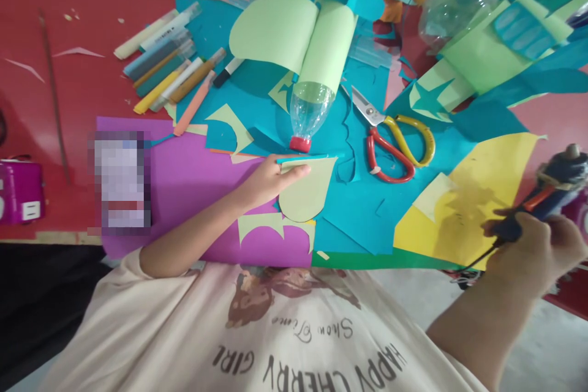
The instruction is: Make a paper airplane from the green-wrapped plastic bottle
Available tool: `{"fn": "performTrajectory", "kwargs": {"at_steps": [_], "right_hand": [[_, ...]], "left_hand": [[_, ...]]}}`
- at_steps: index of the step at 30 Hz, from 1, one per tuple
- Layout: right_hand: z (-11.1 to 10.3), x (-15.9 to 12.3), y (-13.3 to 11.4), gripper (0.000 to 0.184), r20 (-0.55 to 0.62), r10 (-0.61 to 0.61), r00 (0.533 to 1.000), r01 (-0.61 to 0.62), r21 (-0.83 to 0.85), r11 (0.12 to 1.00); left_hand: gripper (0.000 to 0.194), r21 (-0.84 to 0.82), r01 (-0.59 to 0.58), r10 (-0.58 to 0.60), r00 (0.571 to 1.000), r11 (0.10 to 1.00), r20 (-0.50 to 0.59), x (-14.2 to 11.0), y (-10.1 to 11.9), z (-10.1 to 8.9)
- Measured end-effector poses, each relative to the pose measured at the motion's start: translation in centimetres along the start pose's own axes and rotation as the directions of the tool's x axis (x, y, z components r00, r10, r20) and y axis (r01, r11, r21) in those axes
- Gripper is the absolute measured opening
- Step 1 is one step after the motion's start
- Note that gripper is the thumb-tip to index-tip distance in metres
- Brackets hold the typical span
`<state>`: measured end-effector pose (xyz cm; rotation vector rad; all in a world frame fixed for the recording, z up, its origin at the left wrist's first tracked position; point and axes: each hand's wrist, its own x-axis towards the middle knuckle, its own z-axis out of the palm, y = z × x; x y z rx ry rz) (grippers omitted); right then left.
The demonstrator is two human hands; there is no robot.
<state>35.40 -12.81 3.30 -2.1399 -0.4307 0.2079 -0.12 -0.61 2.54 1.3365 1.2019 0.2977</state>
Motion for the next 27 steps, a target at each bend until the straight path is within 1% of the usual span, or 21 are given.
{"fn": "performTrajectory", "kwargs": {"at_steps": [1, 2, 3, 4, 5, 6, 7, 8, 9, 11, 12, 14, 16, 17, 19, 23, 25, 27], "right_hand": [[0.1, -0.4, -0.5, 0.016, 0.036, 0.062, 0.997, -0.066, 0.127, 0.99], [0.3, -1.0, -1.1, 0.019, 0.135, 0.128, 0.983, -0.155, 0.213, 0.965], [0.6, -1.6, -1.7, 0.025, 0.258, 0.19, 0.947, -0.254, 0.244, 0.936], [1.0, -2.3, -2.3, 0.028, 0.378, 0.246, 0.892, -0.35, 0.238, 0.906], [1.4, -3.1, -2.9, 0.028, 0.459, 0.274, 0.845, -0.412, 0.234, 0.88], [1.8, -4.0, -3.4, 0.027, 0.526, 0.272, 0.806, -0.451, 0.247, 0.858], [2.2, -4.9, -3.8, 0.026, 0.595, 0.254, 0.762, -0.476, 0.251, 0.843], [2.6, -5.9, -4.1, 0.027, 0.648, 0.213, 0.732, -0.483, 0.272, 0.832], [3.0, -6.9, -4.3, 0.029, 0.704, 0.182, 0.687, -0.497, 0.272, 0.824], [3.7, -8.8, -4.6, 0.03, 0.798, 0.144, 0.585, -0.513, 0.227, 0.828], [4.0, -9.6, -4.7, 0.025, 0.842, 0.127, 0.524, -0.516, 0.195, 0.834], [4.6, -11.1, -4.8, 0.018, 0.895, 0.092, 0.437, -0.517, 0.166, 0.84], [5.1, -12.2, -4.9, 0.013, 0.926, 0.054, 0.375, -0.513, 0.158, 0.844], [5.3, -12.7, -4.9, 0.01, 0.935, 0.036, 0.354, -0.511, 0.161, 0.844], [5.8, -13.3, -4.8, 0.008, 0.942, 0.002, 0.336, -0.505, 0.178, 0.844], [6.5, -14.2, -4.7, 0.007, 0.937, -0.078, 0.34, -0.458, 0.238, 0.856], [6.8, -14.4, -4.8, 0.01, 0.939, -0.115, 0.325, -0.437, 0.257, 0.862], [7.1, -14.6, -4.9, 0.011, 0.941, -0.125, 0.314, -0.421, 0.257, 0.87]], "left_hand": [[0.039, -0.021, 0.01, -0.01, 1.0, 1.0, 0.008, 0.0, 0.2, 0.0], [0.039, -0.036, 0.009, -0.009, 1.0, 0.999, 0.017, -0.1, 0.4, 0.0], [0.039, -0.04, -0.006, 0.007, 1.0, 0.999, 0.027, -0.1, 0.5, 0.0], [0.039, -0.039, -0.03, 0.031, 0.999, 0.999, 0.034, -0.2, 0.6, 0.0], [0.038, -0.035, -0.056, 0.057, 0.997, 0.998, 0.042, -0.2, 0.7, 0.1], [0.036, -0.029, -0.078, 0.08, 0.996, 0.996, 0.045, -0.2, 0.6, 0.1], [0.034, -0.021, -0.098, 0.099, 0.994, 0.995, 0.045, -0.2, 0.5, 0.1], [0.033, -0.009, -0.118, 0.118, 0.992, 0.993, 0.04, -0.2, 0.3, 0.2], [0.033, 0.007, -0.137, 0.137, 0.99, 0.991, 0.029, -0.2, 0.0, 0.2], [0.037, 0.046, -0.16, 0.16, 0.987, 0.986, 0.004, -0.1, -0.4, 0.3], [0.039, 0.068, -0.166, 0.167, 0.986, 0.984, -0.005, -0.1, -0.5, 0.3], [0.043, 0.105, -0.179, 0.18, 0.984, 0.978, -0.002, -0.1, -0.7, 0.3], [0.044, 0.129, -0.199, 0.199, 0.98, 0.971, 0.017, 0.0, -0.7, 0.3], [0.045, 0.137, -0.205, 0.203, 0.979, 0.969, 0.028, 0.1, -0.7, 0.3], [0.047, 0.149, -0.197, 0.192, 0.98, 0.969, 0.046, 0.2, -0.8, 0.3], [0.045, 0.183, -0.184, 0.181, 0.983, 0.966, 0.032, 0.3, -1.1, 0.3], [0.043, 0.198, -0.17, 0.169, 0.985, 0.965, 0.026, 0.3, -1.2, 0.3], [0.044, 0.206, -0.144, 0.14, 0.99, 0.968, 0.032, 0.3, -1.2, 0.3]]}}
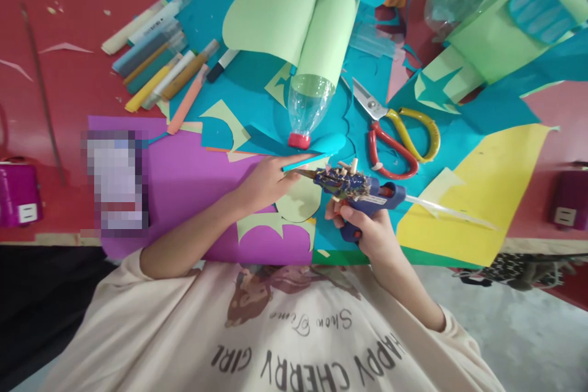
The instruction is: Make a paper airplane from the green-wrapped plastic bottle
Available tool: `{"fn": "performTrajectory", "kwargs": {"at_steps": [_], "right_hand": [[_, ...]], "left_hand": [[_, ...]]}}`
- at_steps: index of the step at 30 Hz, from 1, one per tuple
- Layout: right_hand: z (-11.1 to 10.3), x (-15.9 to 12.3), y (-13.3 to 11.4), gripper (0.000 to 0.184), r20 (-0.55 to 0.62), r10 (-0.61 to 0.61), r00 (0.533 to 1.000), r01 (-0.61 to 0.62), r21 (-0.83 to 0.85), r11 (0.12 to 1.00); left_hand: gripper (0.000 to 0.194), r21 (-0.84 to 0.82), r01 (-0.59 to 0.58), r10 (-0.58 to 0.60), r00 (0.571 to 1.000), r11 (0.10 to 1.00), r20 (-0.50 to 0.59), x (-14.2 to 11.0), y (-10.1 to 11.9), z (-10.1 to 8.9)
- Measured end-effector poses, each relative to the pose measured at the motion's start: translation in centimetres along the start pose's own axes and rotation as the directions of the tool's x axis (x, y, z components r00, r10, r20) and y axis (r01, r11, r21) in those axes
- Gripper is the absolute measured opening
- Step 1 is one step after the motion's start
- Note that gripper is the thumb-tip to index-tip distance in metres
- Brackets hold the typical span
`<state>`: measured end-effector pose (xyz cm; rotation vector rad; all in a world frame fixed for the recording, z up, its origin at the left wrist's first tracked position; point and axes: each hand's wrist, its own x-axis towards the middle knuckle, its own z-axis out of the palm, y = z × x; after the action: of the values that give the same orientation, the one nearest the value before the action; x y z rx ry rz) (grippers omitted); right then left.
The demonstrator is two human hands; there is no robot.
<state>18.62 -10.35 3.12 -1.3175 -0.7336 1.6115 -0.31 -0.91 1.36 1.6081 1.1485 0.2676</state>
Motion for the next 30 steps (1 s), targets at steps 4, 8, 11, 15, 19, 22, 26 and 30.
{"fn": "performTrajectory", "kwargs": {"at_steps": [4, 8, 11, 15, 19, 22, 26, 30], "right_hand": [[0.6, 0.4, -0.3, 0.014, -0.006, -0.019, 1.0, 0.019, -0.086, 0.996], [1.0, 0.8, -0.7, 0.02, -0.001, -0.042, 0.999, 0.041, -0.143, 0.989], [1.1, 0.9, -0.8, 0.016, -0.006, -0.036, 0.999, 0.034, -0.161, 0.986], [1.1, 1.0, -0.8, 0.017, 0.014, -0.053, 0.999, 0.055, -0.167, 0.985], [1.2, 0.9, -0.6, 0.021, 0.003, -0.063, 0.998, 0.063, -0.154, 0.986], [1.1, 0.9, -0.6, 0.016, -0.021, -0.042, 0.999, 0.038, -0.152, 0.988], [1.1, 0.8, -0.7, 0.013, -0.05, -0.003, 0.999, -0.005, -0.166, 0.986], [1.0, 0.7, -0.7, 0.013, -0.081, 0.014, 0.997, -0.028, -0.176, 0.984]], "left_hand": [[0.049, -0.002, 0.027, -0.027, 1.0, 1.0, 0.014, 0.0, 0.3, -0.2], [0.054, -0.006, 0.032, -0.032, 0.999, 0.999, 0.032, 0.0, 0.7, -0.3], [0.056, -0.03, 0.017, -0.016, 0.999, 0.999, 0.034, 0.0, 0.9, -0.4], [0.057, -0.045, 0.026, -0.024, 0.998, 0.999, 0.05, 0.0, 1.0, -0.4], [0.056, -0.057, 0.027, -0.024, 0.998, 0.998, 0.05, -0.1, 1.1, -0.4], [0.056, -0.064, 0.016, -0.014, 0.999, 0.998, 0.04, -0.1, 1.0, -0.5], [0.054, -0.06, 0.012, -0.009, 0.999, 0.998, 0.044, -0.1, 0.8, -0.4], [0.054, -0.058, -0.009, 0.012, 0.999, 0.998, 0.036, -0.1, 0.7, -0.4]]}}
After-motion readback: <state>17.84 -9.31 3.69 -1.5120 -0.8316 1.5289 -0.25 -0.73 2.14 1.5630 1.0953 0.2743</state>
